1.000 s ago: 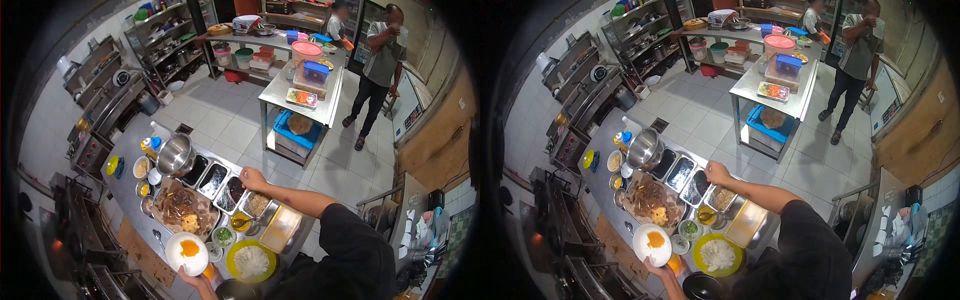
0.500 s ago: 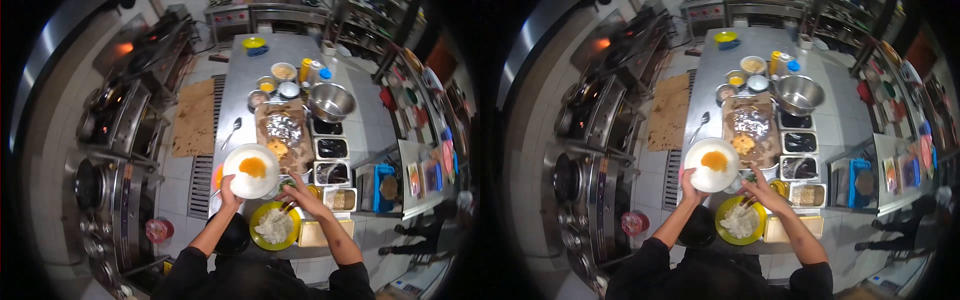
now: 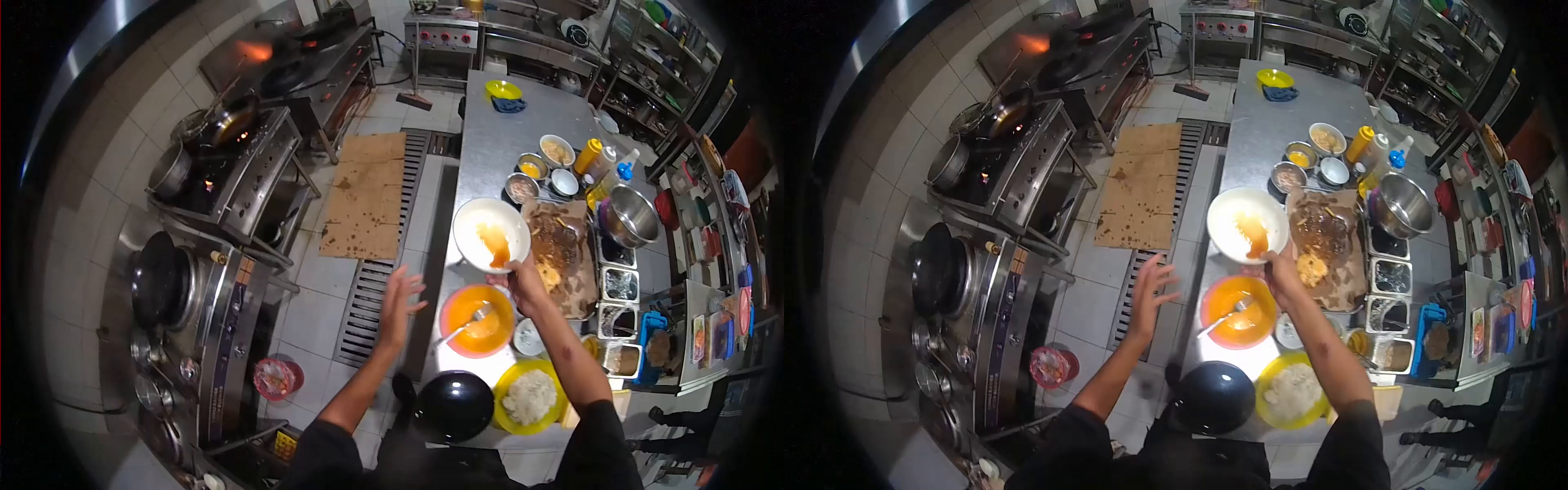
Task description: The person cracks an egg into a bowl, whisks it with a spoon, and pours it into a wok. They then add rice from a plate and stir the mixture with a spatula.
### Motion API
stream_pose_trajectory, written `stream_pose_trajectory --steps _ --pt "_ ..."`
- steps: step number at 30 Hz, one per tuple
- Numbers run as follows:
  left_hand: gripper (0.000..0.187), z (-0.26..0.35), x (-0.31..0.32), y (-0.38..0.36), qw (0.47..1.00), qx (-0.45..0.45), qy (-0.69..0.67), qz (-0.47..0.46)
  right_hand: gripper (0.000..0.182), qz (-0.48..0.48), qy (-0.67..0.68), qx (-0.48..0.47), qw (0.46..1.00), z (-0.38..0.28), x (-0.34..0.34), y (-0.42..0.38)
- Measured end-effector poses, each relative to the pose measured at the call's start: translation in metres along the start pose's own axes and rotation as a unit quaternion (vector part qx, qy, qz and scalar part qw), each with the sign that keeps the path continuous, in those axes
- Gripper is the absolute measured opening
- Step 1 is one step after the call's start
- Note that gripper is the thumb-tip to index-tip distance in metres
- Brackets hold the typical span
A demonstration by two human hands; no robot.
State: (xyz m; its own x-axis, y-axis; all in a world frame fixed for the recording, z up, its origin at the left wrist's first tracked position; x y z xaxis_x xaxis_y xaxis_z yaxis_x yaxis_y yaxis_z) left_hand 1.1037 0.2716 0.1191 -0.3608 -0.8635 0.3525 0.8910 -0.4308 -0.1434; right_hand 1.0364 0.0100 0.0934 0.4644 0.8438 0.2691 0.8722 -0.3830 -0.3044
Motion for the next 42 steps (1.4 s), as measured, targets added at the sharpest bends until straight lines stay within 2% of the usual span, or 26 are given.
stream_pose_trajectory --steps 3,4,6,8,10,12,14,16,17,19,20,21,22,23,25,27,29,31,33,34,35,36,37,38,40,42 --pt "0.046 0.017 -0.113 -0.038 0.994 0.03 0.002 0.102 0.065 0.001 0.017 0.014 1.0 0.025 0.008 0.077" --pt "0.043 0.022 -0.15 -0.061 0.987 0.051 0.022 0.15 0.059 0.061 0.045 0.018 0.997 0.037 0.005 0.104" --pt "0.038 0.008 -0.24 -0.114 0.963 0.046 0.037 0.261 0.044 0.006 0.031 0.009 0.999 0.062 0.001 0.165" --pt "0.036 -0.001 -0.301 -0.181 0.935 0.032 0.098 0.34 0.047 0.059 0.082 0.075 0.992 0.085 -0.01 0.216" --pt "0.032 -0.033 -0.356 -0.258 0.914 0.002 0.063 0.401 0.05 0.098 0.093 0.007 0.991 0.08 -0.014 0.248" --pt "0.025 -0.057 -0.386 -0.339 0.886 -0.015 0.065 0.458 0.053 0.151 0.099 -0.017 0.983 0.088 -0.033 0.288" --pt "0.017 -0.069 -0.399 -0.401 0.856 0.042 0.212 0.47 0.053 0.202 0.068 -0.031 0.977 0.065 -0.025 0.285" --pt "0.018 -0.091 -0.382 -0.451 0.817 -0.05 0.054 0.571 0.051 0.225 0.097 -0.006 0.969 0.067 -0.035 0.302" --pt "0.018 -0.104 -0.386 -0.475 0.812 -0.048 0.052 0.579 0.05 0.212 0.101 -0.013 0.972 0.066 -0.039 0.308" --pt "0.021 -0.15 -0.385 -0.527 0.781 -0.097 -0.163 0.595 0.048 0.195 0.115 -0.024 0.974 0.07 -0.055 0.327" --pt "0.027 -0.157 -0.379 -0.54 0.773 -0.156 -0.058 0.613 0.047 0.107 -0.202 -0.094 0.969 0.093 -0.106 0.389" --pt "0.027 -0.155 -0.367 -0.542 0.757 -0.145 -0.068 0.634 0.046 0.077 -0.471 -0.206 0.854 0.118 -0.153 0.443" --pt "0.028 -0.141 -0.35 -0.529 0.76 -0.199 -0.004 0.619 0.043 0.037 -0.161 -0.097 0.981 0.103 -0.125 0.417" --pt "0.029 -0.137 -0.336 -0.523 0.76 -0.253 0.059 0.596 0.041 0.074 0.187 0.003 0.98 0.09 -0.098 0.389" --pt "0.029 -0.157 -0.334 -0.531 0.762 -0.285 0.061 0.579 0.038 0.081 0.23 0.027 0.969 0.088 -0.1 0.399" --pt "0.03 -0.172 -0.334 -0.531 0.768 -0.322 0.066 0.55 0.036 0.128 0.186 -0.008 0.974 0.077 -0.098 0.396" --pt "0.025 -0.181 -0.321 -0.52 0.769 -0.386 0.071 0.504 0.041 0.093 0.186 -0.003 0.978 0.064 -0.073 0.374" --pt "0.029 -0.183 -0.313 -0.504 0.818 -0.312 0.117 0.469 0.045 0.101 0.166 0.041 0.98 0.059 -0.052 0.343" --pt "0.035 -0.129 -0.285 -0.449 0.748 -0.413 0.36 0.375 0.054 0.025 0.106 0.039 0.993 0.047 -0.01 0.304" --pt "0.04 -0.18 -0.315 -0.451 0.775 -0.26 0.467 0.337 0.054 -0.007 0.079 0.038 0.996 0.039 0.015 0.275" --pt "0.046 -0.225 -0.335 -0.457 0.75 -0.105 0.584 0.292 0.054 -0.035 0.053 0.035 0.997 0.033 0.034 0.25" --pt "0.056 -0.146 -0.309 -0.402 0.824 -0.106 0.429 0.354 0.048 -0.071 0.042 0.032 0.996 0.034 0.044 0.236" --pt "0.061 -0.125 -0.313 -0.362 0.834 -0.138 0.424 0.325 0.05 -0.142 0.01 0.019 0.99 0.027 0.066 0.205" --pt "0.066 -0.122 -0.332 -0.328 0.845 -0.099 0.448 0.273 0.053 -0.162 -0.028 0.023 0.986 0.018 0.092 0.169" --pt "0.074 -0.084 -0.367 -0.25 0.844 -0.079 0.457 0.271 0.056 -0.174 -0.073 0.028 0.982 -0.004 0.132 0.098" --pt "0.076 -0.069 -0.425 -0.175 0.839 -0.034 0.464 0.28 0.064 -0.269 -0.185 0.013 0.945 -0.021 0.177 0.032"
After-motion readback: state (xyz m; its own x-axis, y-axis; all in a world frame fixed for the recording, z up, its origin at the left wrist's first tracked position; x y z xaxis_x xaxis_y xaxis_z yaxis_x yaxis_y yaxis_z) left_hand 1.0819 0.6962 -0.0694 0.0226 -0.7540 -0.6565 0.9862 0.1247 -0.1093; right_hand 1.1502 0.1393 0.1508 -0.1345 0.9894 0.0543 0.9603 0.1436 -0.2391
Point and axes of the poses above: each hand's wrist, its own y-axis towards the middle knuckle, its own x-axis out of the palm, z = x × y, the point moved 7 cm from there along y, towards the middle knuckle, and after that the axes turned 12 degrees about -y, right-handed, at the moved point
